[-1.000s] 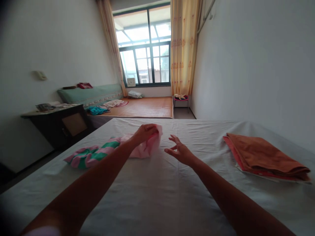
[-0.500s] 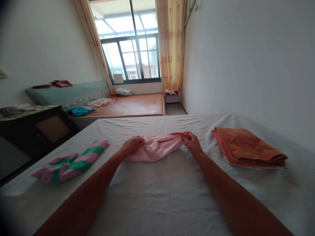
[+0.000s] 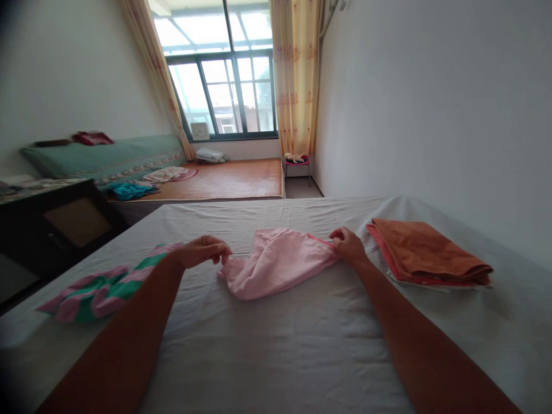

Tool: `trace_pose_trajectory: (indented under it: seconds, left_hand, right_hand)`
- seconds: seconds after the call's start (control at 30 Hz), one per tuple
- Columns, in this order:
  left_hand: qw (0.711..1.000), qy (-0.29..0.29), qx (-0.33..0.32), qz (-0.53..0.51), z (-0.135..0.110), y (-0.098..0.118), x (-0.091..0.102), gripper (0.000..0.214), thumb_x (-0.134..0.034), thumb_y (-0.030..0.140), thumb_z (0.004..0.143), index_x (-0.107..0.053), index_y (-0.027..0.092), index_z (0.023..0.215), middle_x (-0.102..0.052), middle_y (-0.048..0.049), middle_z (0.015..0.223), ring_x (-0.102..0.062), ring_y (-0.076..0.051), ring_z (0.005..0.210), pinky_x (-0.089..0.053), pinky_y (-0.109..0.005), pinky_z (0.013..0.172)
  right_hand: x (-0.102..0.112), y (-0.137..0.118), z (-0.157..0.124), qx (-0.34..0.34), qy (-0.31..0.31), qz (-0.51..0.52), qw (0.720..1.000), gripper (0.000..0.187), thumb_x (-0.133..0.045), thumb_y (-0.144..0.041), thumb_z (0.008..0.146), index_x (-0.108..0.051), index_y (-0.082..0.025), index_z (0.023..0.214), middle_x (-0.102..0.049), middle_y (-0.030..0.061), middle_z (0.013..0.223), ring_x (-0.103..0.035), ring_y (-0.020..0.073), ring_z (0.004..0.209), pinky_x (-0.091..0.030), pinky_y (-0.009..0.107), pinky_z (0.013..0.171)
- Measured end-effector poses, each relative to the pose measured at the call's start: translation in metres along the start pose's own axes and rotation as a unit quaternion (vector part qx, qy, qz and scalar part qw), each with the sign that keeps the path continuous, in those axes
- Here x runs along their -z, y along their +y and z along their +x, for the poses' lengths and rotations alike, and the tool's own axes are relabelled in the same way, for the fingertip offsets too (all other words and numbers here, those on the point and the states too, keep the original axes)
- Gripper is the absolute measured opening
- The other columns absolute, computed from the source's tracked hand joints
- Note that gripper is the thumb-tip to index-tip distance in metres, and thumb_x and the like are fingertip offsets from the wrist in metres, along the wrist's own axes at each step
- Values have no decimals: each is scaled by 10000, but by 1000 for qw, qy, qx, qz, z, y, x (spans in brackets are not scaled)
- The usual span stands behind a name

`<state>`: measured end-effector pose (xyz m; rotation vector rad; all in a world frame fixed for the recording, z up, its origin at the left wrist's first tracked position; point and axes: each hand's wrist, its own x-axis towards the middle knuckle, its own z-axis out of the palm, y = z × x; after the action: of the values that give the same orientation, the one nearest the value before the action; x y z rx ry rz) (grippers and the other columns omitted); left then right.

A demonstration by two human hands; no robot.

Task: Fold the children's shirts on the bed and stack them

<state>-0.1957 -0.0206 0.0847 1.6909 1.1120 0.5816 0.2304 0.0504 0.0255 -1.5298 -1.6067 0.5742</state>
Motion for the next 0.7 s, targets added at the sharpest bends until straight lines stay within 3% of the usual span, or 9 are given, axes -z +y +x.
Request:
trace_pose_trajectory:
  seconds: [0.07, 0.13, 0.23, 0.3, 0.43, 0.5, 0.6, 0.7]
  left_hand:
    - [998, 52, -4, 20, 6, 2, 1, 509, -596, 572, 761, -704, 152, 1026, -710, -91, 971, -620, -195, 870, -474, -256, 712]
    - [994, 72, -6, 77, 13, 2, -3, 479, -634, 526, 733, -693, 174, 1053, -693, -71, 1061, -601, -203, 949, -467, -261, 769]
    - [984, 32, 17, 173, 22, -1, -15, 455, -675, 437, 679, -692, 166, 1044, -708, -43, 915, -600, -181, 828, -452, -234, 699]
    - [979, -21, 31, 202, 24, -3, -22, 409, -649, 372, 686, -685, 152, 1029, -679, -10, 765, -566, -143, 684, -409, -204, 592]
    - [969, -106, 10, 223, 21, -4, -23, 208, -617, 300, 682, -664, 126, 788, -583, 25, 648, -457, -96, 575, -321, -189, 519]
    - [968, -111, -6, 227, 19, -3, -19, 160, -608, 284, 680, -630, 128, 708, -542, 34, 626, -423, -88, 572, -300, -192, 519]
    - [973, -45, -10, 227, 16, -1, -10, 139, -564, 268, 698, -584, 135, 662, -473, 46, 585, -372, -80, 551, -263, -197, 504]
    - [976, 40, -5, 216, 15, 1, -6, 167, -559, 280, 704, -540, 142, 613, -430, 51, 562, -355, -80, 552, -257, -200, 506]
  right_hand:
    - [-6, -4, -3, 30, 4, -58, 998, 237, -494, -345, 760, -653, -224, 887, -698, 45, 896, -620, 200, 830, -452, 293, 739]
    - [-12, -8, -8, 64, -35, -90, 993, 321, -518, -420, 778, -654, -233, 1000, -702, 66, 1000, -628, 232, 916, -452, 320, 791]
    - [-16, -14, -14, 108, -86, -112, 984, 330, -626, -407, 701, -678, -250, 986, -714, 57, 997, -628, 261, 947, -445, 344, 830]
    - [-13, -18, -15, 121, -99, -64, 986, 251, -608, -354, 695, -687, -247, 909, -723, 35, 919, -634, 240, 901, -451, 331, 814]
    - [-4, -14, -7, 91, -5, 109, 990, 182, -489, -260, 672, -611, -209, 797, -706, 22, 911, -623, 183, 800, -463, 279, 710]
    - [1, -6, -1, 74, 38, 125, 989, 137, -452, -222, 617, -553, -208, 708, -701, 30, 912, -615, 178, 783, -457, 267, 674]
    - [7, 9, 5, 42, 53, 28, 997, 104, -441, -199, 577, -518, -213, 645, -676, 33, 745, -599, 187, 697, -447, 276, 628]
    - [8, 14, 6, 29, 69, -58, 996, 173, -456, -232, 678, -585, -207, 791, -682, 48, 777, -620, 207, 733, -464, 304, 677]
